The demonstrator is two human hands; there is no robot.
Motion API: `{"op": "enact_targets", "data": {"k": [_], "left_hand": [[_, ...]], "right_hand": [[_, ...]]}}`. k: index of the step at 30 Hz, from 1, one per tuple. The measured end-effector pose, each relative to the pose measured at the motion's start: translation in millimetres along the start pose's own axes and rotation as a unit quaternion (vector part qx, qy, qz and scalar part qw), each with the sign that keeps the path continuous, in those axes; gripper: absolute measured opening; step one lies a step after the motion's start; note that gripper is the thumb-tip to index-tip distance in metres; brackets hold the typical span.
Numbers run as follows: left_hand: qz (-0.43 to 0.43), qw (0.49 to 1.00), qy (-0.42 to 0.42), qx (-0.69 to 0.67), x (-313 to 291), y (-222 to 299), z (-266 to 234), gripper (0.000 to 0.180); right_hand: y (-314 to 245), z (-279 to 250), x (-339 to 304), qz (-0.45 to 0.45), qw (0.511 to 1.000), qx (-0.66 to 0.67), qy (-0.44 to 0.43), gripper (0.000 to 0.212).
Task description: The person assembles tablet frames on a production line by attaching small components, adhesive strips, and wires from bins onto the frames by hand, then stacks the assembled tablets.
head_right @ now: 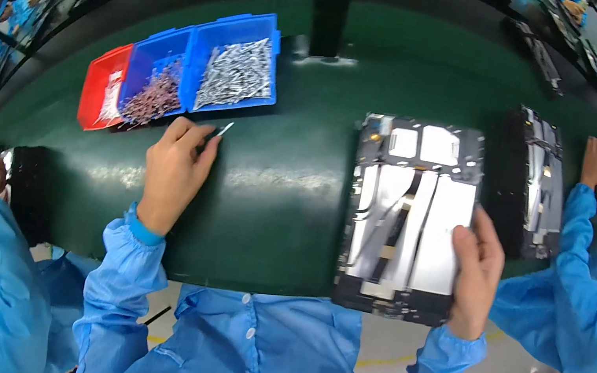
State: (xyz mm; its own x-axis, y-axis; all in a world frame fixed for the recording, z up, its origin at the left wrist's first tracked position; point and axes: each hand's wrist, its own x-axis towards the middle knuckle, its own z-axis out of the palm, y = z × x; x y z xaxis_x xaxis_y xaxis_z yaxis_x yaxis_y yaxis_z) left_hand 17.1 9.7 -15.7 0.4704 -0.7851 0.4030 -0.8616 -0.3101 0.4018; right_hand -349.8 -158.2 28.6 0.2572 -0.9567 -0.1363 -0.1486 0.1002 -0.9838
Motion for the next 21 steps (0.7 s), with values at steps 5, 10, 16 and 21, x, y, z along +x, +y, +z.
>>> {"op": "enact_targets", "data": {"k": [5,10,16,21], "left_hand": [[0.088,0.980,-0.049,0.170,-3,-5,-12,0.009],[0.139,0.966,-0.036,0.217,-1,-4,-5,0.005],[0.091,0.971,-0.022,0.222,-5,-7,-8,0.004],[0.077,0.978,0.006,0.192,-6,-4,-14,0.007]], "right_hand": [[-48,-98,43,-0.101,0.992,0.013,0.080,0.051],[-76,-191,101,-0.113,0.977,-0.083,0.163,0.051],[-57,-221,151,0.025,0.999,-0.031,-0.021,0.042],[-53,-229,178,0.046,0.990,-0.130,-0.002,0.041]]}}
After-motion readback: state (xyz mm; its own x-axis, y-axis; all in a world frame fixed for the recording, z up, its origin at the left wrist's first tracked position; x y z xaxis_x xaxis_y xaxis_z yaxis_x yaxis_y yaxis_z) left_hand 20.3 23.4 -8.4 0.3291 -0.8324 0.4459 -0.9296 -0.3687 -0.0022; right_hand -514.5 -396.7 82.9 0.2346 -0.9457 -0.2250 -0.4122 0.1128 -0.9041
